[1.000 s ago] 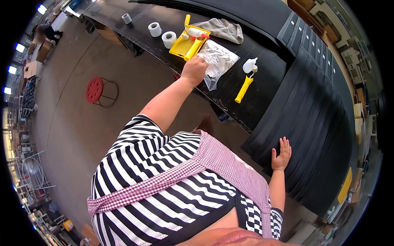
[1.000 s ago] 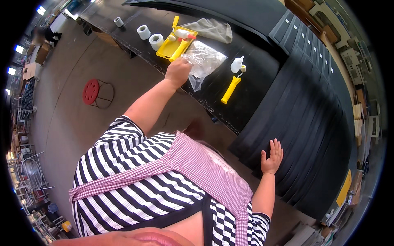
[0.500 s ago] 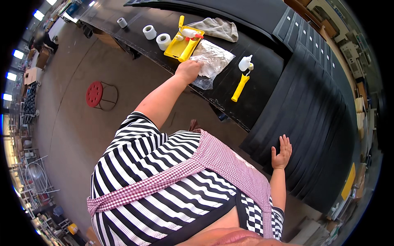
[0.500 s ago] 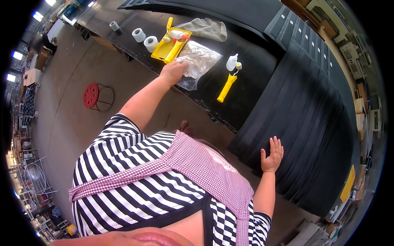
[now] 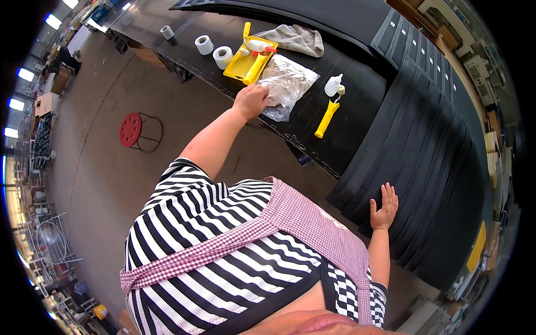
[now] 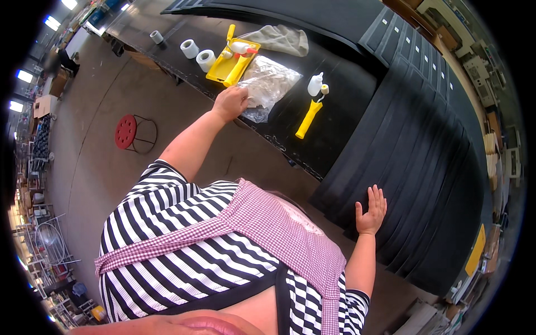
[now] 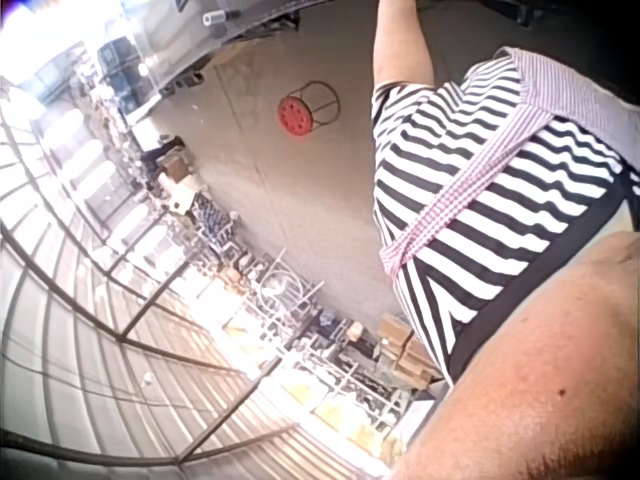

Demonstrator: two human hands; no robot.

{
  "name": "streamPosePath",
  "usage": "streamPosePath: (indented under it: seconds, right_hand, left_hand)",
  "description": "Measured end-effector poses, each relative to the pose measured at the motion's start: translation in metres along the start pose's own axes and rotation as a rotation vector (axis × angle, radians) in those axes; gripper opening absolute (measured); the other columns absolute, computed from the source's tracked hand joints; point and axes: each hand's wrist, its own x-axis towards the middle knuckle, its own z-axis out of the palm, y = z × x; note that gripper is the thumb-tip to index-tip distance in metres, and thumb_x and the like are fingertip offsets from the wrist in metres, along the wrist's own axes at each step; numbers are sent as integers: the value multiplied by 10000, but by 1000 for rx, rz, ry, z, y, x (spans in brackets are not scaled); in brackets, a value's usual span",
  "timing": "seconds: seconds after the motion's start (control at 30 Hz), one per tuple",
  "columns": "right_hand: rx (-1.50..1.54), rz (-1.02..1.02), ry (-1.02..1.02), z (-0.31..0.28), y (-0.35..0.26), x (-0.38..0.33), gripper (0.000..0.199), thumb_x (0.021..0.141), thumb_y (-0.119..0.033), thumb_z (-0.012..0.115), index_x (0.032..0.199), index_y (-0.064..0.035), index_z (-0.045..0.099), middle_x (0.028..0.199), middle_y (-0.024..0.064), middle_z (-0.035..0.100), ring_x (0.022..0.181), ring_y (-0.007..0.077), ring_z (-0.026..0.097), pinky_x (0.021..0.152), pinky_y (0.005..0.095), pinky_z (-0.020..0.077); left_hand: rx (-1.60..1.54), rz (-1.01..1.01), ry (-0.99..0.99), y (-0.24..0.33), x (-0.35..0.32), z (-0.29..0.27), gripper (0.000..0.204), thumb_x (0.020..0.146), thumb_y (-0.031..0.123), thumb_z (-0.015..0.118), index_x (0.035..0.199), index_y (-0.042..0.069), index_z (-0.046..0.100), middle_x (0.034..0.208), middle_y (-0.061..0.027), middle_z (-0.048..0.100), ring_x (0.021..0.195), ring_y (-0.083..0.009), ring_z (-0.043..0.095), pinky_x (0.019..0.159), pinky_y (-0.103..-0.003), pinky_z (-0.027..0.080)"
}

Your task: The person flips over a large black textured panel, then applies small white adhesive labels to specific spots using a roller tool and glue.

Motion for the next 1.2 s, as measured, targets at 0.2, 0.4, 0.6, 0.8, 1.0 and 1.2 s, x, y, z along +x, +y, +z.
streamPosePath:
  seconds: [0.2, 0.4, 0.6, 0.8, 1.0, 1.2]
  right_hand:
    - [-3, 3, -1, 1, 0, 1, 569, 926, -419, 638, 1428, -163, 564, 1538, 33, 501, 1454, 267, 412, 1216, 463, 262]
    - [30, -44, -16, -4, -6, 12, 576, 910, -370, 661, 1424, -128, 561, 1529, 72, 506, 1444, 298, 422, 1206, 473, 274]
    - [294, 130, 15, 18, -4, 15, 469, 893, -193, 694, 1323, -20, 619, 1389, 183, 609, 1317, 375, 539, 1145, 478, 354]
    - [1617, 14, -229, -43, -206, 93, 677, 990, -219, 664, 1555, -45, 335, 1489, 164, 494, 1337, 278, 514, 1144, 401, 366]
    - [1906, -93, 0, -43, -260, 141, 530, 1037, -317, 594, 1461, -50, 422, 1341, 141, 567, 1235, 254, 571, 1076, 383, 442]
    - [1780, 28, 75, -29, -258, 143, 290, 1069, -220, 543, 1293, -36, 536, 1000, 57, 628, 901, 143, 629, 861, 273, 541]
  left_hand:
    - [-158, -97, 68, 3, -3, -4, 108, 843, 152, 671, 844, 51, 632, 820, -163, 685, 834, -370, 666, 751, -445, 536]
    - [-422, -371, 107, 2, -12, -15, 137, 820, 189, 691, 835, 55, 665, 796, -157, 703, 766, -345, 688, 708, -445, 546]
    - [-658, -504, 67, 26, -66, -9, 162, 723, 154, 799, 791, 53, 692, 764, -111, 684, 710, -211, 637, 667, -373, 525]
    - [-1459, -631, -168, 132, -99, -31, 198, 766, 84, 790, 889, 36, 642, 790, -45, 654, 704, -132, 627, 619, -280, 520]
    - [-1698, -586, -198, 195, -88, -42, 309, 875, 89, 707, 1155, 28, 591, 1047, -73, 639, 932, -167, 657, 804, -305, 576]
    - [-1838, -670, -124, 216, -94, -25, 302, 943, 85, 652, 1230, 17, 589, 1132, -75, 638, 1001, -171, 655, 855, -327, 572]
